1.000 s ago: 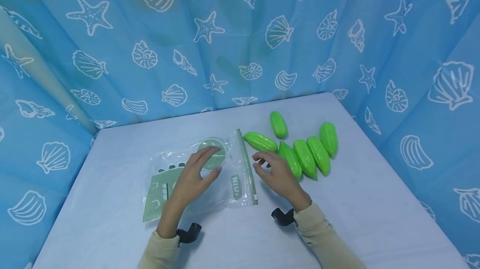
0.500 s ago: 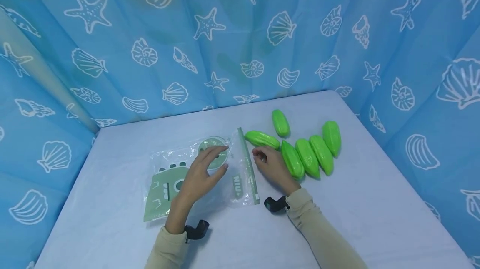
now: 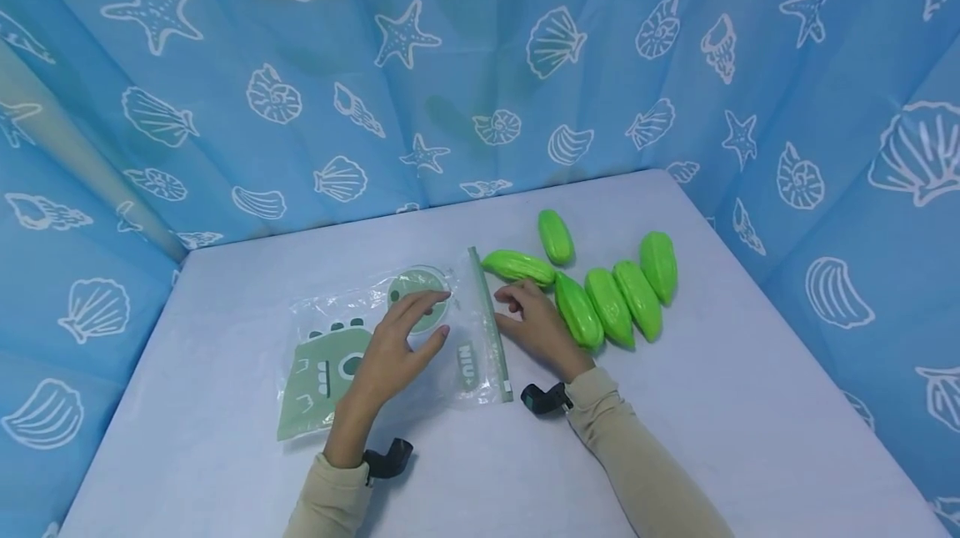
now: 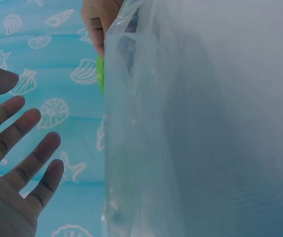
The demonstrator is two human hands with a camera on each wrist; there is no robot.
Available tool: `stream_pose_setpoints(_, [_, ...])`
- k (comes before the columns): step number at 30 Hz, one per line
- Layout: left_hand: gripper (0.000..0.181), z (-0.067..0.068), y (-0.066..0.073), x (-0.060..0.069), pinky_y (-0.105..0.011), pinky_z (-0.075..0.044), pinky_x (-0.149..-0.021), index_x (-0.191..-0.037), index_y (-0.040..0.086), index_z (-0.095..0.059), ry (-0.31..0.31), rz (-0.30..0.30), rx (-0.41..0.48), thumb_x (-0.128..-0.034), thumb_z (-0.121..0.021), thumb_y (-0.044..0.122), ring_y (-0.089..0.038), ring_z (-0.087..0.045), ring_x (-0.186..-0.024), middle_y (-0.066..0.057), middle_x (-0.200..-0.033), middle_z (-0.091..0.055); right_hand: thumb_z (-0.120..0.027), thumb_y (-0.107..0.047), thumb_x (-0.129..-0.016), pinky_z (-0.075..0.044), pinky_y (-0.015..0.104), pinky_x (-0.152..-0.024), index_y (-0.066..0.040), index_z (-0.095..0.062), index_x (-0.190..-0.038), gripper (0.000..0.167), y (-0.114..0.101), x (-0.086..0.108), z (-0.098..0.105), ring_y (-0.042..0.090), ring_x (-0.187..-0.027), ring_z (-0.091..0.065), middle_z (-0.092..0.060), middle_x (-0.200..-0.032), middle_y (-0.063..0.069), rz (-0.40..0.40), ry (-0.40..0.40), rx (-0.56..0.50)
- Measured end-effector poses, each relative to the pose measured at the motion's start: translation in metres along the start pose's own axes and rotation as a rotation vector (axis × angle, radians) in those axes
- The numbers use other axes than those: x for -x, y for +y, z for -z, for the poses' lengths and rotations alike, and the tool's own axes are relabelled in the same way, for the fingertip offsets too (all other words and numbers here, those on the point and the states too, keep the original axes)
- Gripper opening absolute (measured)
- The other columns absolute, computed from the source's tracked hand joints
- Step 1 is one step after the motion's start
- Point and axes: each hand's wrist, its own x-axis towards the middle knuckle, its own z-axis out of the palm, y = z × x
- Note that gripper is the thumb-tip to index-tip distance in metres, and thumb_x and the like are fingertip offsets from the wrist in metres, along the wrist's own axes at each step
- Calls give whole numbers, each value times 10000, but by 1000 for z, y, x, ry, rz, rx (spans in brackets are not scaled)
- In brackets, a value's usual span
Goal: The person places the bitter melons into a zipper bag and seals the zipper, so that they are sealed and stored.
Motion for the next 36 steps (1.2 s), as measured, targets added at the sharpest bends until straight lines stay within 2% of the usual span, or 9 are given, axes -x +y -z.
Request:
stream_pose_setpoints(6, [431,-4,1,-2,-399,-404,-1100,-1393,260,-586,-13,-13,0,-968,-643,305,-156,-478,-1317,39,-1387,-558,-769,-213,-902,-511,407,-922,-55,-646,-1255,406,-1,2,1,248,-1060,-548,-502,-1271,112,11,-22,47])
stream_pose_setpoints(12, [381,-12,5,-9,-396,-411,-1091,-1339,203,-635,-67,-81,-5,-973,-646,306,-170,-504,-1285,3,-1365,-584,-769,-223,-905,-502,386,-901,-49,-651,-1244,399,0,3,2,241,-1039,-537,-495,-1263,113,35,-9,72])
stream_pose_setpoints(17, [348,-21,5,-21,-366,-437,-1064,-1317,212,-651,-128,-110,-27,-991,-631,331,-155,-536,-1249,42,-1345,-611,-774,-222,-899,-496,382,-870,-51,-657,-1232,392,3,3,3,236,-1015,-537,-498,-1242,109,60,25,98])
stream_pose_setpoints(22, [338,-32,6,-34,-367,-448,-1051,-1311,174,-659,-152,-138,2,-994,-634,288,-160,-545,-1246,33,-1346,-619,-776,-208,-895,-496,390,-843,-44,-664,-1213,374,5,6,4,240,-993,-539,-499,-1231,111,77,42,112])
stream_pose_setpoints(24, [337,-36,7,-38,-373,-461,-1033,-1313,156,-659,-163,-169,-28,-991,-640,251,-177,-558,-1227,13,-1352,-618,-779,-197,-892,-502,388,-840,-31,-660,-1218,385,6,7,3,233,-989,-543,-501,-1225,109,88,40,118])
stream_pose_setpoints(28, [335,-43,9,-43,-388,-499,-954,-1299,150,-672,-195,-230,-155,-964,-682,169,-202,-585,-1165,0,-1354,-620,-773,-161,-884,-507,369,-846,-2,-648,-1228,400,5,8,-2,214,-989,-548,-510,-1210,103,100,28,125])
stream_pose_setpoints(31, [330,-46,9,-45,-383,-481,-921,-1284,159,-684,-229,-236,-232,-955,-699,151,-193,-584,-1155,22,-1353,-623,-764,-126,-868,-508,373,-841,11,-644,-1232,407,3,8,-5,219,-987,-552,-517,-1209,114,113,33,135])
stream_pose_setpoints(36, [279,-48,9,-47,-443,-406,-981,-1258,205,-705,-279,-224,-301,-983,-660,207,-187,-563,-1168,62,-1311,-649,-765,-104,-861,-525,388,-873,-18,-651,-1235,400,0,7,-5,243,-1029,-582,-515,-1264,125,130,47,151])
